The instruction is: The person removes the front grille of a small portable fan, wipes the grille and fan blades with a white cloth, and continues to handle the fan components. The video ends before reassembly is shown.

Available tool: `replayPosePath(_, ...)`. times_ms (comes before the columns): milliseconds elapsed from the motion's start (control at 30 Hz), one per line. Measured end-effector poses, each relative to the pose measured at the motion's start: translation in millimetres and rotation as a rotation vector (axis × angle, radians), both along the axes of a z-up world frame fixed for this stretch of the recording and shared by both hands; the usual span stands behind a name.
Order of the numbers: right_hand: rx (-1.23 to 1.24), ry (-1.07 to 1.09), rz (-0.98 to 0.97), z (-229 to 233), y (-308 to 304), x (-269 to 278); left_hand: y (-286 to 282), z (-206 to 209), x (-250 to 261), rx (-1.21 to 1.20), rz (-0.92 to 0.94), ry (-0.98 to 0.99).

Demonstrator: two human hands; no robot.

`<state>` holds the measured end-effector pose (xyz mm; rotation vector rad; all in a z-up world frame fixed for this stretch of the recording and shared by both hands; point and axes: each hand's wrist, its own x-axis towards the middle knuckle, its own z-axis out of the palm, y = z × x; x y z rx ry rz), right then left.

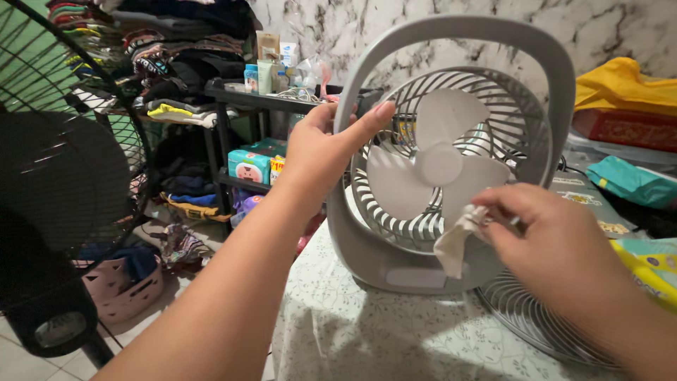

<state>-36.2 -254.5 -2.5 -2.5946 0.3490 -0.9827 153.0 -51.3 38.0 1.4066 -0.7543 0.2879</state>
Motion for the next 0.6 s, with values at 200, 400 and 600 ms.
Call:
replayPosePath(200, -0.407, -0.097, 0.097, -14, 13, 12, -14, -4, -4, -0.185, -0.167, 0.025)
replayPosePath(400, -0.262, -0.02, 0.066, -39, 37, 16, -23, -11, 0, -0.235, -0.101, -0.03)
replayPosePath(600, -0.185, -0.112, 0.062, -44, 71, 42, -29, -14, -2, -0.217, 0.067, -0.029)
